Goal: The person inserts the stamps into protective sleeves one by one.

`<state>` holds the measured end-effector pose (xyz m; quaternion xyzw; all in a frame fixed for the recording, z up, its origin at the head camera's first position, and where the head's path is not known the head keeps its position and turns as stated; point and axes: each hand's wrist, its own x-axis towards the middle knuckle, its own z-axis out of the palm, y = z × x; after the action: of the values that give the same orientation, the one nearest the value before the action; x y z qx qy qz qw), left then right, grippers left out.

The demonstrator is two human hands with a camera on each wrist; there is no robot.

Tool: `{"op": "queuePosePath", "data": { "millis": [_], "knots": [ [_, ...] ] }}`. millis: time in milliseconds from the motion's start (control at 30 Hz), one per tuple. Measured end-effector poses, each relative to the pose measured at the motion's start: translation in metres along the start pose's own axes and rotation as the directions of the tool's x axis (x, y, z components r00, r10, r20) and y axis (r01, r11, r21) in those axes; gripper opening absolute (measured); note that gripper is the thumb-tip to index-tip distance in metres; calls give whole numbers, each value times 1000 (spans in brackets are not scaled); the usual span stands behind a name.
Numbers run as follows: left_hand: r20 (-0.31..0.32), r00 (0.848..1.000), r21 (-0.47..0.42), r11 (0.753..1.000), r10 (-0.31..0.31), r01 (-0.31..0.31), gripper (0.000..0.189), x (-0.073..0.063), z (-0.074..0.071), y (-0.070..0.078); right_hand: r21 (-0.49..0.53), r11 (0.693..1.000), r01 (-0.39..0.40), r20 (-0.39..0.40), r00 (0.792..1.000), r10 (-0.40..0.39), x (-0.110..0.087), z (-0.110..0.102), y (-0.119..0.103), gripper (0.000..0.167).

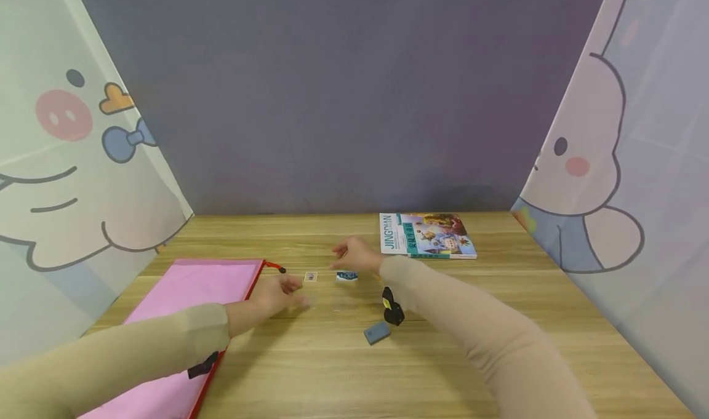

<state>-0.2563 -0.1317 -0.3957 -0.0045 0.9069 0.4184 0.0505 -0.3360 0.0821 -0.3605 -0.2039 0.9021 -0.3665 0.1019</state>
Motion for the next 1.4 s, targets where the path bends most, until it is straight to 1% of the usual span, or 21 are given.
{"op": "queuePosePath", "data": {
  "millis": [100, 267, 367, 467, 567, 633, 733, 800, 867, 967, 1033, 1133, 1267, 1400],
  "knots": [
    [-10, 1000, -9, 1000, -18, 18, 46, -1, 3, 2, 36, 999, -39, -2, 999, 39, 5, 8, -2, 45],
    [-31, 999, -2, 999, -41, 41, 44, -3, 4, 0, 115, 992, -45, 24, 999, 42, 12, 26, -8, 40],
    [-51, 998, 2, 1000, -31, 31, 41, -4, 5, -3, 156, 986, -56, 35, 998, 51, 16, 39, -11, 37],
    [-76, 997, 13, 1000, -13, 14, 35, -6, 7, -2, 177, 979, -96, 28, 995, 92, 20, 47, -15, 36],
    [-86, 996, 30, 999, 14, -12, 30, -7, 7, -1, 169, 978, -119, 9, 993, 119, 22, 51, -18, 35],
    [-90, 995, 56, 998, 43, -38, 27, -8, 7, 0, 144, 981, -130, -4, 991, 132, 24, 53, -19, 32],
    [-95, 993, 65, 996, 72, -66, 24, -7, 9, -1, 105, 985, -139, -5, 990, 141, 26, 54, -19, 29],
    [-103, 992, 63, 996, 73, -67, 24, -6, 10, -1, 65, 989, -135, -2, 991, 135, 26, 55, -19, 27],
    [-105, 993, 51, 997, 58, -53, 22, -5, 11, -2, 29, 992, -125, 1, 992, 125, 27, 57, -20, 26],
    [-101, 994, 67, 997, 51, -44, 20, -4, 12, -2, -3, 993, -121, -6, 993, 121, 27, 59, -20, 24],
    [-86, 996, 65, 997, 39, -34, 17, -4, 12, -1, -5, 992, -129, -8, 992, 129, 27, 60, -21, 23],
    [-80, 996, 60, 998, 38, -33, 15, -5, 12, 0, 3, 991, -137, -8, 991, 137, 26, 60, -21, 23],
    [-86, 995, 59, 997, 53, -48, 14, -4, 13, 1, 0, 991, -136, -9, 991, 136, 26, 59, -22, 20],
    [-81, 995, 50, 997, 55, -51, 15, -3, 15, 2, -6, 991, -137, -16, 990, 137, 27, 59, -21, 18]
  ]
}}
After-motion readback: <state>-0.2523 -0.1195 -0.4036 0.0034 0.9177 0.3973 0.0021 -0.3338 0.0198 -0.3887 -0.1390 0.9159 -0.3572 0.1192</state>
